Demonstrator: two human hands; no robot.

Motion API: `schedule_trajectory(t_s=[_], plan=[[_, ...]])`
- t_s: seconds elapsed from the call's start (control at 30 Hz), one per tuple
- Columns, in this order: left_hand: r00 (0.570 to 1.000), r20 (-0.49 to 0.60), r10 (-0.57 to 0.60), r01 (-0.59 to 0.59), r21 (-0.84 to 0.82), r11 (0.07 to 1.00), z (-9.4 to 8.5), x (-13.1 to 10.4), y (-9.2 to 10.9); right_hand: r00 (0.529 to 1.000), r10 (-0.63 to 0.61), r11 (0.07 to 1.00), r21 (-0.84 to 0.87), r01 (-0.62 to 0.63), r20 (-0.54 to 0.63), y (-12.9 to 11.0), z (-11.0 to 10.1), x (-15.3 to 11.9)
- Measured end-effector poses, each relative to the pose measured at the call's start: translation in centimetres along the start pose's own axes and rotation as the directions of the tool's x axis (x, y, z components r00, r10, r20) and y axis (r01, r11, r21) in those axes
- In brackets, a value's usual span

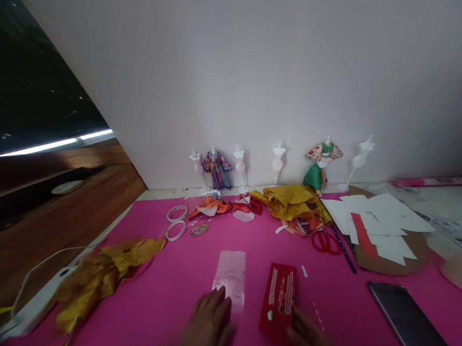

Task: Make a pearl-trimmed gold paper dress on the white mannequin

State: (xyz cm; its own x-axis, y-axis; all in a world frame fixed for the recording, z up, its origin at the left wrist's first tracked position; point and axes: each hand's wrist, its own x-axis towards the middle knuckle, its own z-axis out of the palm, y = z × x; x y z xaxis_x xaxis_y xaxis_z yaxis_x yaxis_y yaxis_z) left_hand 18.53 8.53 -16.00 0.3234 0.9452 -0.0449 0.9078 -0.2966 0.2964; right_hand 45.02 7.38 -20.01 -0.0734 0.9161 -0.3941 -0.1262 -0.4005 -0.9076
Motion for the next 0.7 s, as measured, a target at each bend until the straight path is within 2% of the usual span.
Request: schedule_trajectory(t_s=[0.07, 0.13, 0.2, 0.23, 0.27, 0.37, 0.47, 0.57, 0.7], plan=[[0.993, -0.102, 0.059, -0.067, -0.073, 0.995, 0.1, -1.1, 0.0, 0.998, -0.043, 0.987, -0.155, 0.035, -0.054, -0.6, -1.3, 0.5], [0.98, -0.197, 0.029, -0.055, -0.13, 0.99, -0.6, -0.6, -0.4, 0.973, -0.138, 0.922, -0.384, 0.057, -0.187, -1.3, -2.4, 0.9], [0.985, -0.173, 0.001, -0.025, -0.134, 0.991, -1.6, 1.3, -1.1, 0.882, -0.343, 0.78, -0.622, 0.075, -0.323, -2.0, -2.7, 0.8], [0.987, -0.162, 0.02, -0.042, -0.133, 0.99, -2.2, 2.7, -1.5, 0.838, -0.426, 0.715, -0.694, 0.082, -0.341, -2.3, -2.5, 0.5], [0.987, -0.158, 0.031, -0.052, -0.13, 0.99, -2.7, 4.3, -1.8, 0.819, -0.472, 0.674, -0.733, 0.095, -0.327, -2.5, -2.1, 0.3], [0.992, -0.084, 0.089, -0.099, -0.117, 0.988, -3.5, 8.8, -2.5, 0.869, -0.426, 0.71, -0.688, 0.15, -0.25, -2.4, 0.0, -0.7], [0.991, 0.03, 0.127, -0.124, -0.097, 0.988, -3.3, 11.6, -2.7, 0.889, -0.414, 0.768, -0.6, 0.224, -0.197, -1.9, 1.9, -1.5], [0.986, 0.106, 0.131, -0.12, -0.098, 0.988, -2.9, 12.6, -2.9, 0.91, -0.391, 0.786, -0.563, 0.255, -0.135, -1.4, 3.0, -1.6], [0.985, 0.129, 0.112, -0.085, -0.199, 0.976, -2.4, 12.4, -3.7, 0.925, -0.374, 0.789, -0.549, 0.277, -0.071, -1.1, 4.4, -0.8]])
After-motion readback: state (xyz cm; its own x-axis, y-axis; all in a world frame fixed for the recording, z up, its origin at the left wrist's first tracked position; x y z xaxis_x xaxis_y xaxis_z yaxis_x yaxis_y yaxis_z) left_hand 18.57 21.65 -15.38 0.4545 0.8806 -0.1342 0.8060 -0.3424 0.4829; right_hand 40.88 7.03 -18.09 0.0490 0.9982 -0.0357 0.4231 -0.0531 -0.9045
